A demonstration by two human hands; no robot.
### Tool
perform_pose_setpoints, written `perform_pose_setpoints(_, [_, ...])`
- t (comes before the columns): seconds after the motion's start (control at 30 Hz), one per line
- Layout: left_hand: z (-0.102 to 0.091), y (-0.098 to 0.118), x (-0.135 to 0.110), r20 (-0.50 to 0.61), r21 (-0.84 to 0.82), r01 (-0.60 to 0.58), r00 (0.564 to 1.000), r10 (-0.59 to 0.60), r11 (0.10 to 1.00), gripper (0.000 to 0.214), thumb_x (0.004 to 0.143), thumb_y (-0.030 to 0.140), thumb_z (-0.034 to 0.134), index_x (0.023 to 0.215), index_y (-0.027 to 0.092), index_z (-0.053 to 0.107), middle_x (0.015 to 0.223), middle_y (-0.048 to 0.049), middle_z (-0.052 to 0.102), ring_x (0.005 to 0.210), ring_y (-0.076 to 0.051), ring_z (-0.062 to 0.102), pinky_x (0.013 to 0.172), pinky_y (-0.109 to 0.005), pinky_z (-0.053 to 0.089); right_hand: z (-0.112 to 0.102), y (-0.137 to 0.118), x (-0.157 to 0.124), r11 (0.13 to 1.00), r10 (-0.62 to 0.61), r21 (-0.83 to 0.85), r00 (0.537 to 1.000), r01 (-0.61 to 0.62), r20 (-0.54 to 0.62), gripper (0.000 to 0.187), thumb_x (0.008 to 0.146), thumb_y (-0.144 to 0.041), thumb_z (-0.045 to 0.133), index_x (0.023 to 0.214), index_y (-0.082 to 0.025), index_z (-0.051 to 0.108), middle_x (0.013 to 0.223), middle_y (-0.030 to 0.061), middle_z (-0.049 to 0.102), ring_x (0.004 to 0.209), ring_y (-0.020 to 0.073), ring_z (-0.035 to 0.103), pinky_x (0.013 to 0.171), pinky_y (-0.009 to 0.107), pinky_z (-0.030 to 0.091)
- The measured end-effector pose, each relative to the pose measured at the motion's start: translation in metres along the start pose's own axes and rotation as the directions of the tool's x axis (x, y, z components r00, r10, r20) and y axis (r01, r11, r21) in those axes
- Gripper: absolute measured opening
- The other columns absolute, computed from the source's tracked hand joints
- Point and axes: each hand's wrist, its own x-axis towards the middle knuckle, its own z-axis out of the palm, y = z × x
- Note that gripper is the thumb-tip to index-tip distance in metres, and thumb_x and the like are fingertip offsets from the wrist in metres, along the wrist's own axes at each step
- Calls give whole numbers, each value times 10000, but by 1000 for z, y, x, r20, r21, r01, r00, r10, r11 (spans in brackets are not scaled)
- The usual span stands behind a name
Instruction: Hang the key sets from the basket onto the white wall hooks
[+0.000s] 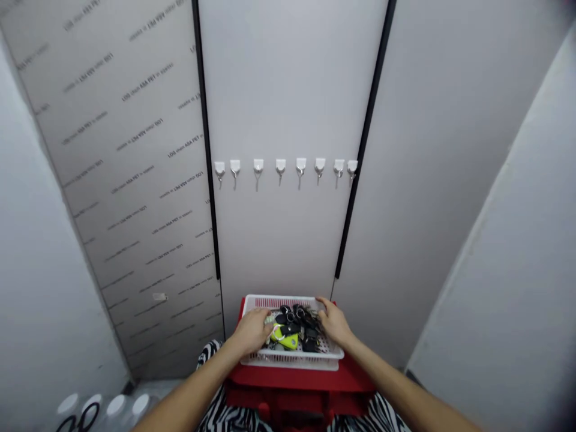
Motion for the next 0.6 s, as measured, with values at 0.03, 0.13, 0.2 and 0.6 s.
perform_pose_setpoints(0.03, [0,-1,-1,-6,-6,9,1000,-9,1000,326,685,306,329,952,156,443,1011,-63,473,926,-165,409,790,-244,291,1,0,1,1000,-1,-1,1000,1,-3,404,633,-116,280,1011,-84,420,1027,95,474,952,145,423,837,228,283])
perform_pose_setpoints(0.13, [0,-4,-1,-1,-29,46,999,-46,999,313,669,293,358,932,155,455,993,-63,484,916,-164,417,776,-243,300,4,3,2,1000,-5,-6,1000,5,-9,410,618,-84,265,988,-140,431,1002,66,492,935,132,442,824,223,302])
perform_pose_setpoints(0.2, [-2,-6,3,6,-86,70,998,-70,994,303,646,285,396,909,152,465,966,-60,500,884,-160,435,749,-243,316,5,3,5,999,-26,-22,1000,26,-10,407,611,-72,266,967,-165,438,986,59,500,925,131,449,814,225,313])
perform_pose_setpoints(0.6, [-163,74,46,1,-893,-18,999,43,449,539,642,583,-19,435,158,239,337,38,296,292,-32,235,344,-174,152,-103,-171,46,518,-322,852,940,77,111,515,667,-573,-7,417,-177,207,329,-54,232,275,44,201,325,185,217])
